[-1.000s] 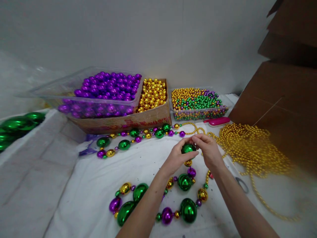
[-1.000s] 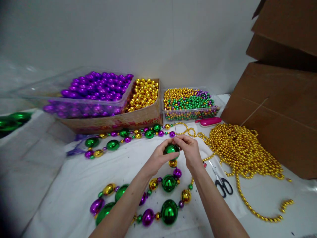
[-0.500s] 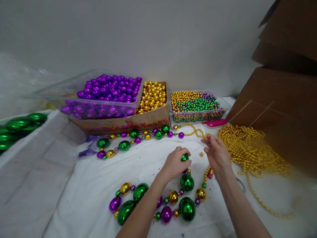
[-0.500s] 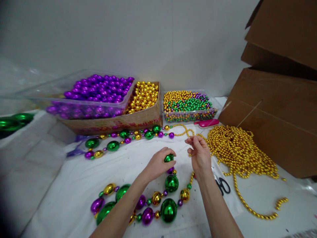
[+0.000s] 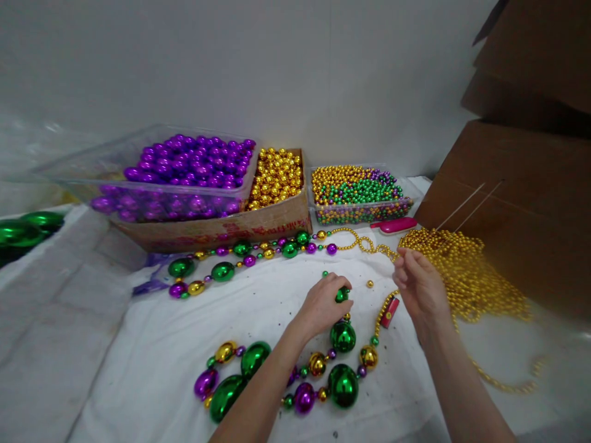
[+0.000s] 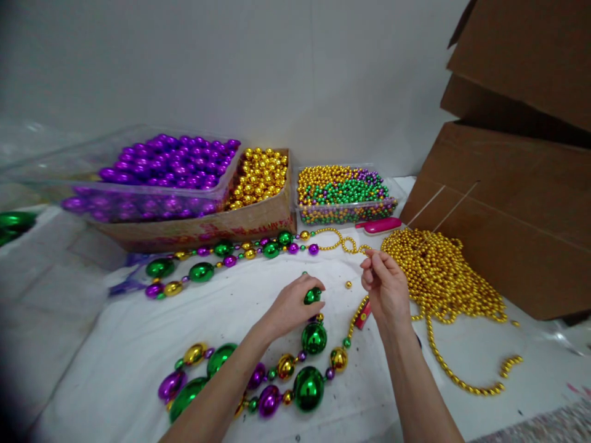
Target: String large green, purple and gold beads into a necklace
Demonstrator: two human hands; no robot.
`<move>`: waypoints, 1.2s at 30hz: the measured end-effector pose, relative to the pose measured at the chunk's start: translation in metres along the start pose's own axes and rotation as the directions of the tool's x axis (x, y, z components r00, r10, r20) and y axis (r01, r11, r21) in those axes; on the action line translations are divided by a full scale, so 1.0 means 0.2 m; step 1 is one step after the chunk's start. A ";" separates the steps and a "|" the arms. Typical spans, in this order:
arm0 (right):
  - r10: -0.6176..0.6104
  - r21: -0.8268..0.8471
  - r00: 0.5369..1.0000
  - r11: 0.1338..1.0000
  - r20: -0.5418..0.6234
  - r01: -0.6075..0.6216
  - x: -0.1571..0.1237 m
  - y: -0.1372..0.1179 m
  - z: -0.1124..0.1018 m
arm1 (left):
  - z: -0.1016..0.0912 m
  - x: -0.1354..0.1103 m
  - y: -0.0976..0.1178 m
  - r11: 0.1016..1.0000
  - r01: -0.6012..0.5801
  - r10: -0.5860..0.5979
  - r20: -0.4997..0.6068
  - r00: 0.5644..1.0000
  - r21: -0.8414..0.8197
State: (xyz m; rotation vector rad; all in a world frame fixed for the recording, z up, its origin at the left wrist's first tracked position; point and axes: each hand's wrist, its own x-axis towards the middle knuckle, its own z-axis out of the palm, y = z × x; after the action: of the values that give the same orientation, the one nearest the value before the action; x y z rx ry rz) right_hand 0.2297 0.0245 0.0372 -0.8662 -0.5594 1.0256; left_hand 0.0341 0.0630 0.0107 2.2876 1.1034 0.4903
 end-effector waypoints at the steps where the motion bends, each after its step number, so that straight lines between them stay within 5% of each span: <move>1: -0.004 -0.011 1.000 1.000 -0.004 0.004 -0.01 -0.01 -0.01 | 0.01 0.00 0.00 1.000 -0.003 0.003 0.012 1.000 -0.013; 7: -0.001 -0.150 1.000 0.989 0.015 0.003 -0.08 -0.06 -0.06 | 0.10 0.09 0.00 0.974 -0.052 0.044 -0.042 0.998 -0.221; 13: -0.067 -0.385 0.998 0.921 0.008 0.065 -0.06 -0.09 -0.11 | 0.14 0.14 -0.08 0.973 -0.013 0.000 -0.058 0.998 -0.230; 21: -0.071 -0.441 0.997 0.896 -0.028 0.051 -0.05 -0.19 -0.13 | 0.04 -0.27 -0.19 0.965 0.240 -0.237 0.041 0.971 -0.106; 25: -0.124 -0.448 0.992 0.886 0.013 0.117 -0.06 -0.24 -0.06 | -0.04 -0.45 -0.15 0.976 0.215 -0.215 0.225 0.950 0.024; 30: -0.274 -0.476 0.960 0.838 0.057 0.267 -0.09 -0.36 0.09 | -0.05 -0.57 -0.14 0.962 0.068 -0.149 0.298 0.943 0.266; 36: -0.363 -0.486 0.931 0.808 0.035 0.333 -0.14 -0.44 0.17 | -0.18 -0.60 -0.28 0.885 0.205 -0.304 0.186 0.934 0.417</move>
State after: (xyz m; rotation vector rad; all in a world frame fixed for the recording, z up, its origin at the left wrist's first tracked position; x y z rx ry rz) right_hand 0.2355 -0.0106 0.1302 -1.1788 -0.9122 0.5187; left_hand -0.0904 0.0071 -0.0059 2.3941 1.4495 -0.1363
